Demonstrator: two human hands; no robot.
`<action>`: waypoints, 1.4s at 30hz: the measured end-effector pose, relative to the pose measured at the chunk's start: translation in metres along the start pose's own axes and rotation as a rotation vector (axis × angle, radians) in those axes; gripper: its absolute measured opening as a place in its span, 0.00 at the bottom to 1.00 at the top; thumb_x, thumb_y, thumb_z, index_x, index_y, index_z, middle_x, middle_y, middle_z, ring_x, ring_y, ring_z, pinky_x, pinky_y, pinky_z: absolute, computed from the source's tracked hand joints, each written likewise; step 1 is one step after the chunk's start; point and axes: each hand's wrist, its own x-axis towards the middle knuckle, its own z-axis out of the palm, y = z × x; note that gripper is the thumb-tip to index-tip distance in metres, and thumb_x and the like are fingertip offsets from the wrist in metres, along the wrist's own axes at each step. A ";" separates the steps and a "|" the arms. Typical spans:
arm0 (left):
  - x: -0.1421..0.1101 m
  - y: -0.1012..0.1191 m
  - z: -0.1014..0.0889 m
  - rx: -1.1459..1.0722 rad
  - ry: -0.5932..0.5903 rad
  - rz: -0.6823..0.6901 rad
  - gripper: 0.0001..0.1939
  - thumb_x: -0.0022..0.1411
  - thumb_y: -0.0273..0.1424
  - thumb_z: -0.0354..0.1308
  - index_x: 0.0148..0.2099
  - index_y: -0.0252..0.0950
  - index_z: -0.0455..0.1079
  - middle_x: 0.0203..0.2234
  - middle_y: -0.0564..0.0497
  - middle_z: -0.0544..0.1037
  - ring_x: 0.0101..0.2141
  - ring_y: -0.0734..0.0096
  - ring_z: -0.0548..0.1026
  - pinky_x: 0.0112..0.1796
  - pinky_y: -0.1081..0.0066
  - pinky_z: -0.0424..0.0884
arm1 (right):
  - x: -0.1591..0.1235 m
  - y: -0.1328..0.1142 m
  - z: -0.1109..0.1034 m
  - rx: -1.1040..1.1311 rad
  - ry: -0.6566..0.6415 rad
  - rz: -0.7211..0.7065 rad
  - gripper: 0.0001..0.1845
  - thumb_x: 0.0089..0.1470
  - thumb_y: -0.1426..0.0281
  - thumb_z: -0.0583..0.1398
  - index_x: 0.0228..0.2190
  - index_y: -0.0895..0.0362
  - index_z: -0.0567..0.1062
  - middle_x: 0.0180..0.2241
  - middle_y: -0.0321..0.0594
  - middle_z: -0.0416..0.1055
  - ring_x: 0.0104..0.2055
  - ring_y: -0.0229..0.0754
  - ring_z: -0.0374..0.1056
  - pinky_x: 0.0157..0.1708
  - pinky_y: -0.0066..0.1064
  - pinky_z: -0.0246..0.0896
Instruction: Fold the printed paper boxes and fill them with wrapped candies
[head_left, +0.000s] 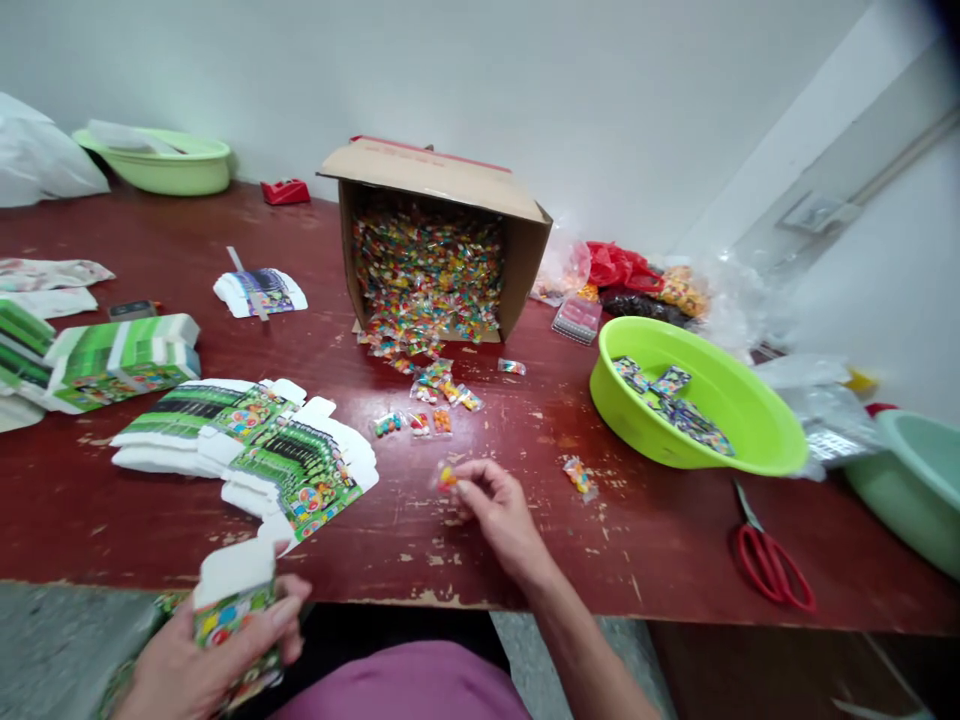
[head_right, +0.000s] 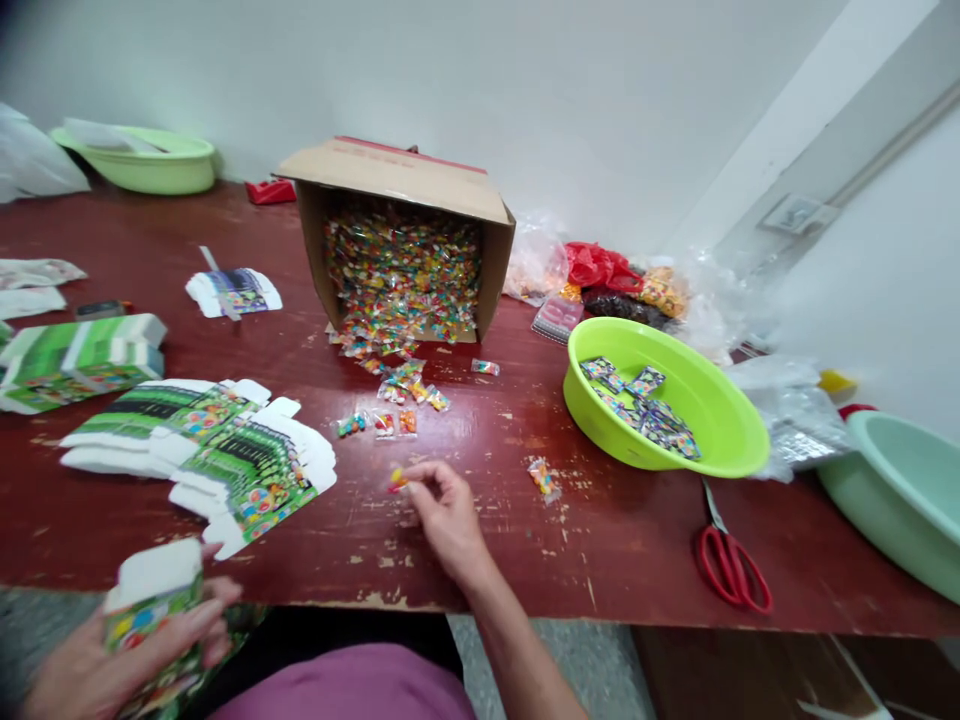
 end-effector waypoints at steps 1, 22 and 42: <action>-0.001 0.007 0.008 -0.047 -0.090 0.000 0.30 0.29 0.46 0.77 0.37 0.42 0.76 0.22 0.54 0.80 0.20 0.64 0.74 0.23 0.67 0.72 | -0.010 -0.006 0.011 0.154 -0.064 0.046 0.13 0.53 0.61 0.61 0.36 0.56 0.74 0.27 0.34 0.73 0.26 0.37 0.66 0.26 0.28 0.62; -0.017 0.019 0.037 -0.288 -0.272 0.126 0.28 0.50 0.30 0.71 0.51 0.32 0.65 0.25 0.55 0.76 0.20 0.76 0.72 0.24 0.74 0.69 | -0.055 -0.026 0.051 0.678 -0.266 0.388 0.23 0.49 0.58 0.70 0.44 0.55 0.75 0.30 0.35 0.75 0.28 0.33 0.70 0.26 0.22 0.67; -0.011 0.019 0.027 -0.304 -0.248 0.092 0.19 0.48 0.32 0.72 0.38 0.32 0.68 0.22 0.55 0.77 0.19 0.76 0.73 0.23 0.75 0.72 | -0.052 -0.022 0.060 0.556 -0.283 0.407 0.23 0.40 0.64 0.75 0.39 0.56 0.78 0.30 0.37 0.77 0.28 0.35 0.70 0.27 0.24 0.67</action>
